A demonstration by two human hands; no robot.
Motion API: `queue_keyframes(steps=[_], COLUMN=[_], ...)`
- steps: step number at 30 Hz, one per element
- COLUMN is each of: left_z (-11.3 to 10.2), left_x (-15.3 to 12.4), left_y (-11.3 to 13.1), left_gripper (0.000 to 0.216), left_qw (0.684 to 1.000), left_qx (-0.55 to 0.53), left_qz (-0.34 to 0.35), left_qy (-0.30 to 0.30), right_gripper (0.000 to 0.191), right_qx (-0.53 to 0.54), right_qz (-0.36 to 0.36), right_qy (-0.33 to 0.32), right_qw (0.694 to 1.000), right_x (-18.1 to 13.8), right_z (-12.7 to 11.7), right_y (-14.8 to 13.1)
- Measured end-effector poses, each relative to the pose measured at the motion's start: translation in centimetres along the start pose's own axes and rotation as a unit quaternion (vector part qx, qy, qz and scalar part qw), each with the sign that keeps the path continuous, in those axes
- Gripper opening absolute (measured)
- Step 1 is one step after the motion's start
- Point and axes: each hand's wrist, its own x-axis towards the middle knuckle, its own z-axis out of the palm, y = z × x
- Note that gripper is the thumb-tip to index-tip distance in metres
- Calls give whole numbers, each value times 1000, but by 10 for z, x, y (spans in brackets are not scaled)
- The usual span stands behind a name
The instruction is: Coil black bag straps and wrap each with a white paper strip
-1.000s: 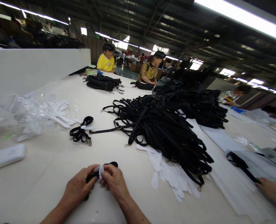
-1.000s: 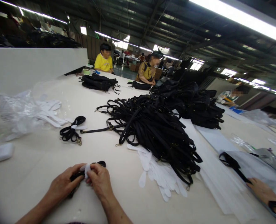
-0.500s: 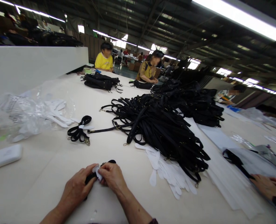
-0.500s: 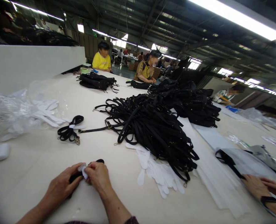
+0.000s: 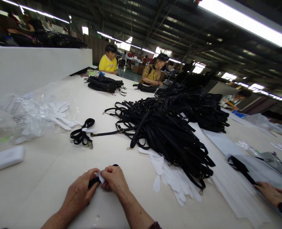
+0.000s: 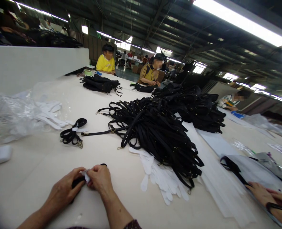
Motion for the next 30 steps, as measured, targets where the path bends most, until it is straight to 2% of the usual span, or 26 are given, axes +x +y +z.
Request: queue_keyframes(steps=[10,14,17,23,26,30], left_z=[-4,-5,-5,-1,0,-1], left_x=[1,1,1,1,0,0], left_y=[4,6,5,0,-3,-2], left_gripper=[30,29,27,25,27,25], left_qw=[999,999,999,1000,1000,1000], left_qx=[-22,-22,-26,-19,-18,-13], left_qz=[-28,-35,-31,-16,-14,2], left_qy=[-19,-23,-21,-14,-17,-20], right_gripper=[13,12,12,48,49,43], right_qx=[67,12,-35,-99,-158,-215], right_qz=[-39,-63,-90,-156,-171,-152], right_qy=[28,7,28,62,39,-35], right_qw=[997,998,995,981,972,964], right_x=[-4,-9,-13,-20,-17,-9], right_z=[9,5,2,2,-1,-11], right_y=[4,4,1,-13,-20,-30])
